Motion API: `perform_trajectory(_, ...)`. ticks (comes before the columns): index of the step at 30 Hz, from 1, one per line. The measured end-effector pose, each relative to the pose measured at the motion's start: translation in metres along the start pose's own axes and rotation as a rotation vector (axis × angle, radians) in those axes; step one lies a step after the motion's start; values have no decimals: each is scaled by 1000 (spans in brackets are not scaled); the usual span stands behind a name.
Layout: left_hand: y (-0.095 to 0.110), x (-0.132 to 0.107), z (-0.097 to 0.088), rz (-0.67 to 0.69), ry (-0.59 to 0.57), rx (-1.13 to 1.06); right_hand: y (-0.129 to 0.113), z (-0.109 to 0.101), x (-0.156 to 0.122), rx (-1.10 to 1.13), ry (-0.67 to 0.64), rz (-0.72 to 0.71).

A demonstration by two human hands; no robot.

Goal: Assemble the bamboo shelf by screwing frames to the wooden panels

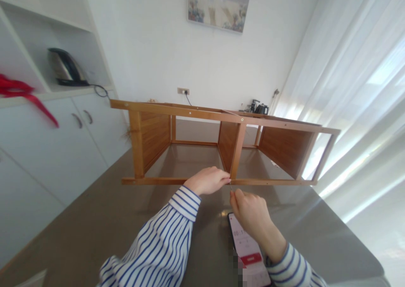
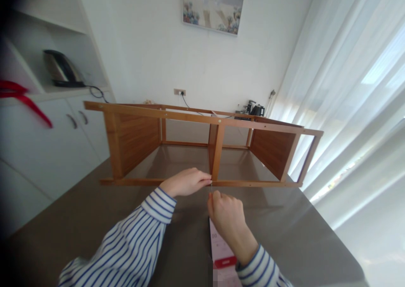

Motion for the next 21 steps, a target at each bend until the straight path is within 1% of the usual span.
perform_trajectory(6, 0, 0, 1, -3, 0, 1, -3, -4, -1, -36, 26, -19)
perform_trajectory(13, 0, 0, 1, 2, -2, -2, -3, -1, 1, -15, -15, -24)
perform_trajectory(17, -2, 0, 2, 3, -1, -7, -3, 0, 1, -17, -9, -20)
perform_trajectory(21, -3, 1, 4, 9, -5, -2, -6, -3, 1, -51, 8, -48)
Point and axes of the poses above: each hand's wrist, its own x-axis towards the middle knuckle, its own z-axis out of the palm, y = z × x, the point moved 7 cm from there along x, towards the middle knuckle, and after that the axes turned 10 degrees about -z, right-handed, at the moved point
